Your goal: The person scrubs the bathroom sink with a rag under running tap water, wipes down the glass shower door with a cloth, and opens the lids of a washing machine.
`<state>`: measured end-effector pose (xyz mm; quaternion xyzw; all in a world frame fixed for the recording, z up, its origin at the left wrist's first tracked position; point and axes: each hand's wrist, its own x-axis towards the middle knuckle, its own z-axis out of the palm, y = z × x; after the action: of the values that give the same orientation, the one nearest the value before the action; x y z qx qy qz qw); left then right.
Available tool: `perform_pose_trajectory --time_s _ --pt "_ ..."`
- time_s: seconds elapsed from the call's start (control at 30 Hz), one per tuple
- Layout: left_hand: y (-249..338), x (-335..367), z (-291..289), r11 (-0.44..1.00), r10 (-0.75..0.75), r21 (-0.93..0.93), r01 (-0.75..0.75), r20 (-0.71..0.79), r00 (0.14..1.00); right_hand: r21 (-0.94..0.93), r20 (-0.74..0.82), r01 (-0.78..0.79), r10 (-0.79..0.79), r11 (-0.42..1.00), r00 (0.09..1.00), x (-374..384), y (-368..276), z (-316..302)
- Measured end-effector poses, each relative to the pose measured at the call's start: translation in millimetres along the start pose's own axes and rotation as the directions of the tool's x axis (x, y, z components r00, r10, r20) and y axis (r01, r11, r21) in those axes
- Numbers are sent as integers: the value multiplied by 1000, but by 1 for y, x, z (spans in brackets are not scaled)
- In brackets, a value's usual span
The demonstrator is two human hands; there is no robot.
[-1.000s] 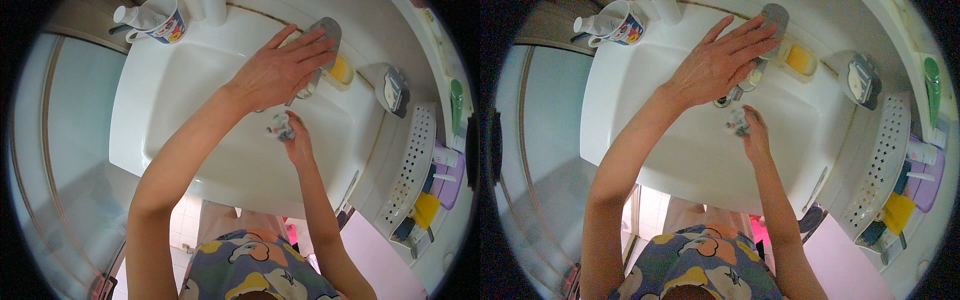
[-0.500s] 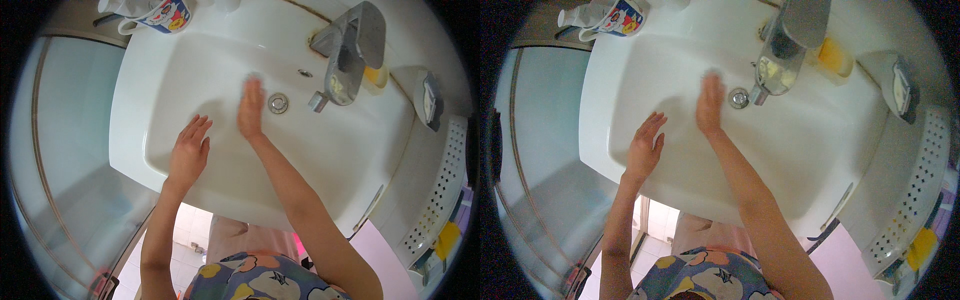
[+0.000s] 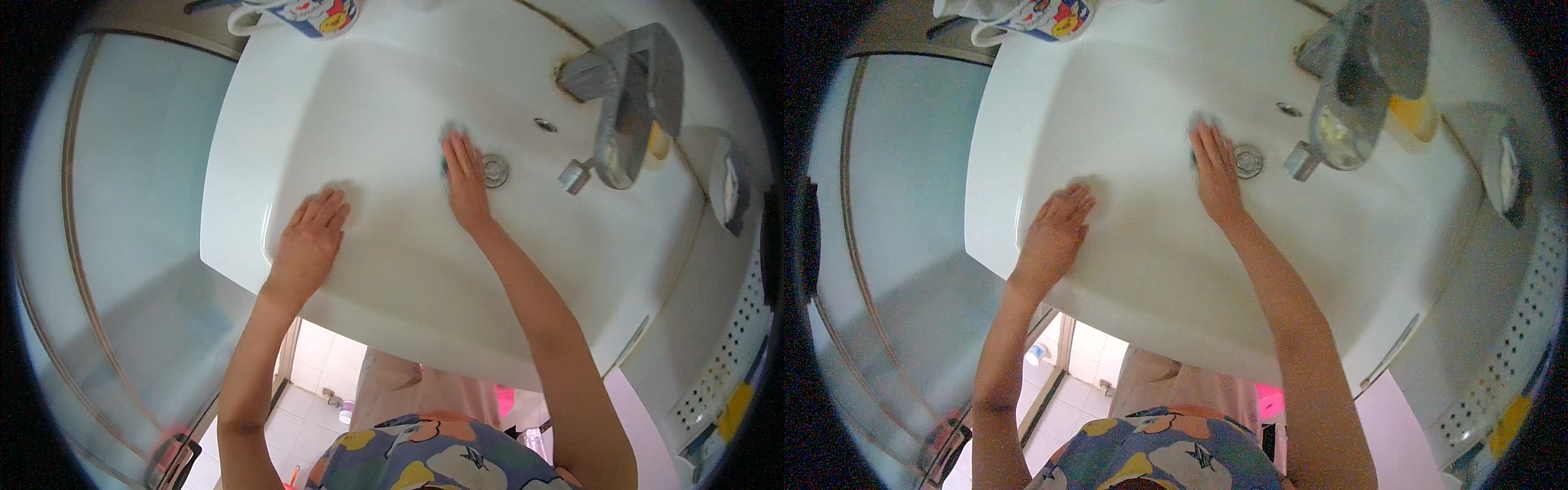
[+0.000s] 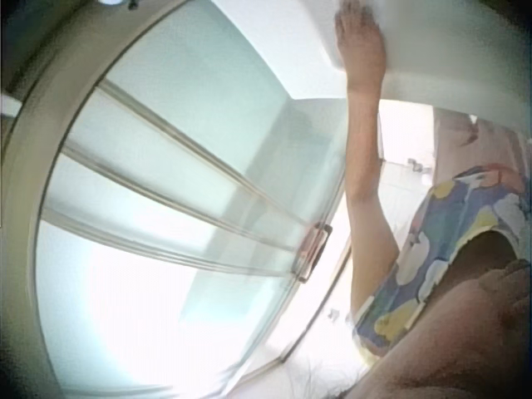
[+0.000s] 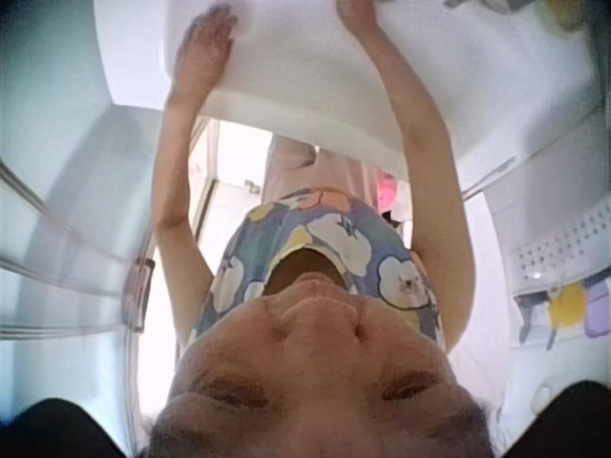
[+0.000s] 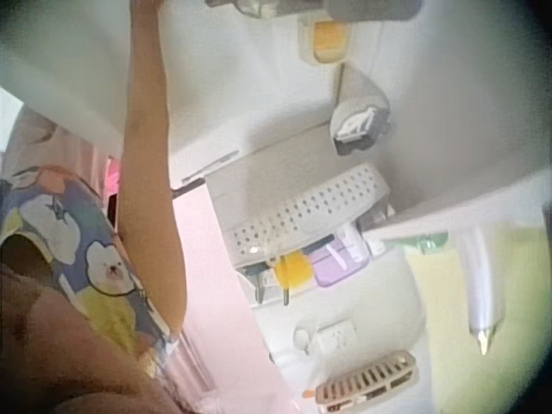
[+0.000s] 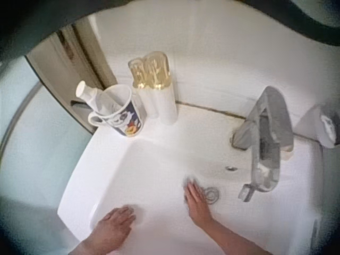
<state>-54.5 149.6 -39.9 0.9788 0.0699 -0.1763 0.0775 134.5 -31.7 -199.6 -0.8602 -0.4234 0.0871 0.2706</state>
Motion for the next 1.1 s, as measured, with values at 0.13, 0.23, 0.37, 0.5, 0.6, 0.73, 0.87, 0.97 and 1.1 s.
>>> perform_pose_trajectory --time_s 0.13,0.23,0.37,0.5,0.6,0.73,0.87,0.97,1.1 --pt "-8 -2 -22 980 -107 -184 80 -143 984 299 -285 207 -119 932 951 80 -67 28" --pt "-7 0 -27 965 -177 -231 123 -230 957 396 -107 411 -403 822 909 55 -100 32" --pt "-12 0 -18 989 -101 -138 60 -315 944 431 355 574 -716 696 601 -33 -52 -1" --pt "-17 -15 -21 983 -98 -177 48 -283 954 245 671 633 -600 734 436 -83 42 -81" --pt "-19 -22 -23 978 -77 -207 24 -252 965 -52 662 209 -124 976 739 -78 63 -108" --pt "-17 -9 -17 981 -8 -189 -45 -269 963 -113 -113 -56 44 992 993 -63 65 -46" --pt "-27 -13 -11 974 -63 -226 8 -237 969 513 62 -23 -10 858 998 -47 -43 -9" --pt "-28 -14 -11 985 -37 -171 -6 -243 969 664 379 -275 4 695 925 -59 -86 -17" --pt "-20 -12 -11 987 -5 -157 -36 -254 967 403 562 -150 -114 903 819 -118 -29 -67"
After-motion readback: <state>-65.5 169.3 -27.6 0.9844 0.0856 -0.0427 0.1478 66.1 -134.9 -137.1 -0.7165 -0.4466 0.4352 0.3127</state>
